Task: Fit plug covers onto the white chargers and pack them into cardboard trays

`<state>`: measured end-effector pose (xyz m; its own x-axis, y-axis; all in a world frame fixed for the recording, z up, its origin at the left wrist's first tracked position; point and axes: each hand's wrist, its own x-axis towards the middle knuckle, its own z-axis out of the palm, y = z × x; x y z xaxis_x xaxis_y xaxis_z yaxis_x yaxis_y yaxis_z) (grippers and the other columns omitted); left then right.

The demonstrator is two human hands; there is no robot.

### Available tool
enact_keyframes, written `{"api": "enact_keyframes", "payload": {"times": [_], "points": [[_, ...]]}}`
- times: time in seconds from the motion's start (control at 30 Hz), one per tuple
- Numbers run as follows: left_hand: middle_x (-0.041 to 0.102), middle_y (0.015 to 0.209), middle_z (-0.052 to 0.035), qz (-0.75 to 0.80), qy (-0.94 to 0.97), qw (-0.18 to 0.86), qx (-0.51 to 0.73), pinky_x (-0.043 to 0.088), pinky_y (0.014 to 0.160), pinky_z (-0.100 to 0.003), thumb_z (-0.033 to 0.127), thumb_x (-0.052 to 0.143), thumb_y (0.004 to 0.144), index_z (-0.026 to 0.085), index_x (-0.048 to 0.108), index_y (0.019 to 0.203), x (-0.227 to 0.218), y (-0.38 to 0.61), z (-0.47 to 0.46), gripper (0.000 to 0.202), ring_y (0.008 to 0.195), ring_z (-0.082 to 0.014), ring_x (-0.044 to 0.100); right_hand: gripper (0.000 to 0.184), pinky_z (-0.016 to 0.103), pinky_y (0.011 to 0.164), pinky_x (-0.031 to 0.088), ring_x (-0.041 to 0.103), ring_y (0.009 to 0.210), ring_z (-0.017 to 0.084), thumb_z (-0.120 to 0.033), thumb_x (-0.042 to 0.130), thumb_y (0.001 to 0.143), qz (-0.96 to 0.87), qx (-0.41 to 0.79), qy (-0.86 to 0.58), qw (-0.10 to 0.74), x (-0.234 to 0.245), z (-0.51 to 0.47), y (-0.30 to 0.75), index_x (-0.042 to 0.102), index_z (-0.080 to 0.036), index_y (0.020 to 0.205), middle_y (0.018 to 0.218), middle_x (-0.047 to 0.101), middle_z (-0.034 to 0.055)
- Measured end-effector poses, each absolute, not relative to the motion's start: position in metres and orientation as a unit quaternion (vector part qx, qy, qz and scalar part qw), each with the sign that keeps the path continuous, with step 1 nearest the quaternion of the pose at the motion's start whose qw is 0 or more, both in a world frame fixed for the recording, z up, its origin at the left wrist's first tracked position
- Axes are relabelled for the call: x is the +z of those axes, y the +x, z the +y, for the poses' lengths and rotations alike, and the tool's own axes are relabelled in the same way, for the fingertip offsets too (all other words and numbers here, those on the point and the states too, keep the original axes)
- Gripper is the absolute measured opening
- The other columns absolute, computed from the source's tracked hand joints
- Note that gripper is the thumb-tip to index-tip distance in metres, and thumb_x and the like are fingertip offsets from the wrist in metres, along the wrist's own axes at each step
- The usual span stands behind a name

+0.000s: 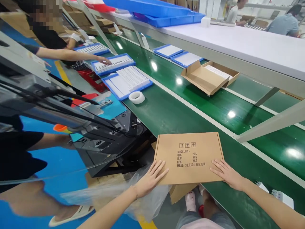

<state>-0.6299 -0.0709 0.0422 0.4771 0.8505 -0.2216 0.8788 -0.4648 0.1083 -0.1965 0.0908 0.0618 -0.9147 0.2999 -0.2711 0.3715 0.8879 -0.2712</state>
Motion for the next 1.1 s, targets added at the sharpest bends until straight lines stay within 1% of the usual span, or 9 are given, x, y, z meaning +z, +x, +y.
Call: {"api": "enact_keyframes", "payload": {"times": [0.13,0.27,0.4,0.47,0.53,0.63,0.8,0.97,1.1], "points": [[0.018,0.15,-0.0193,0.516,0.848,0.099,-0.072,0.012,0.106,-0.064,-0.006,0.044,0.07,0.02,0.012,0.144,0.039,-0.627,-0.072,0.085,0.137,-0.0378,0.004,0.103,0.045,0.112,0.008,0.001,0.14,0.023,0.013,0.042,0.058,0.96,-0.183,0.174,0.122,0.061,0.092,-0.197,0.006,-0.028,0.146,0.154,-0.002,0.004],[0.026,0.147,-0.0204,0.516,0.849,0.087,-0.075,0.012,0.108,-0.061,-0.002,0.05,0.072,0.02,0.023,0.142,0.048,-0.627,-0.071,0.078,0.137,-0.0358,0.01,0.1,0.044,0.113,0.007,0.003,0.14,0.023,0.009,0.047,0.061,0.96,-0.178,0.178,0.121,0.068,0.089,-0.195,0.008,-0.028,0.146,0.154,0.002,0.0049],[0.026,0.146,-0.0241,0.521,0.848,0.066,-0.078,0.005,0.107,-0.063,0.026,0.073,0.063,0.016,0.024,0.142,0.074,-0.605,-0.071,0.093,0.137,-0.0384,0.013,0.091,0.046,0.112,0.007,0.006,0.14,0.027,-0.013,0.06,0.069,0.966,-0.149,0.185,0.097,0.081,0.081,-0.2,0.013,-0.024,0.146,0.154,0.005,0.0074],[0.022,0.147,-0.0242,0.519,0.85,0.057,-0.076,0.0,0.106,-0.065,0.037,0.076,0.059,0.016,0.02,0.143,0.085,-0.578,-0.068,0.103,0.137,-0.0393,0.008,0.091,0.046,0.113,0.006,0.004,0.14,0.028,-0.029,0.064,0.071,0.97,-0.146,0.177,0.082,0.086,0.076,-0.21,0.013,-0.023,0.146,0.154,0.003,0.0073],[0.015,0.15,-0.0211,0.508,0.856,0.053,-0.074,-0.001,0.106,-0.064,0.04,0.075,0.058,0.019,0.015,0.144,0.089,-0.546,-0.06,0.107,0.138,-0.0382,0.003,0.092,0.046,0.113,0.002,0.001,0.14,0.028,-0.036,0.065,0.071,0.973,-0.161,0.147,0.075,0.089,0.073,-0.225,0.013,-0.024,0.146,0.154,0.001,0.0068],[0.009,0.152,-0.0185,0.489,0.867,0.057,-0.073,0.001,0.106,-0.065,0.031,0.076,0.057,0.023,0.01,0.144,0.083,-0.508,-0.041,0.109,0.138,-0.0378,0.0,0.095,0.046,0.112,-0.002,0.002,0.14,0.028,-0.03,0.068,0.068,0.974,-0.186,0.104,0.081,0.088,0.076,-0.247,0.013,-0.023,0.146,0.154,0.003,0.008],[0.006,0.152,-0.0147,0.474,0.875,0.068,-0.073,-0.003,0.103,-0.069,0.004,0.061,0.06,0.025,0.002,0.144,0.066,-0.495,-0.018,0.105,0.139,-0.035,-0.001,0.095,0.049,0.111,-0.006,0.005,0.14,0.027,-0.021,0.064,0.069,0.97,-0.206,0.094,0.089,0.082,0.084,-0.26,0.008,-0.023,0.146,0.153,0.008,0.0096],[0.003,0.153,-0.0109,0.482,0.87,0.075,-0.076,-0.007,0.102,-0.069,0.001,0.058,0.057,0.027,0.0,0.144,0.066,-0.502,-0.014,0.108,0.139,-0.0341,-0.003,0.089,0.051,0.11,-0.009,0.005,0.14,0.027,-0.02,0.058,0.073,0.971,-0.211,0.088,0.075,0.077,0.09,-0.261,0.008,-0.021,0.146,0.153,0.009,0.0097],[0.006,0.153,-0.0071,0.496,0.863,0.055,-0.079,-0.006,0.106,-0.065,0.005,0.058,0.065,0.029,0.003,0.144,0.069,-0.517,0.005,0.099,0.14,-0.0281,-0.001,0.086,0.052,0.11,-0.007,0.006,0.14,0.028,-0.026,0.06,0.075,0.973,-0.199,0.099,0.054,0.07,0.114,-0.279,0.012,-0.02,0.146,0.153,0.012,0.0106]]}}
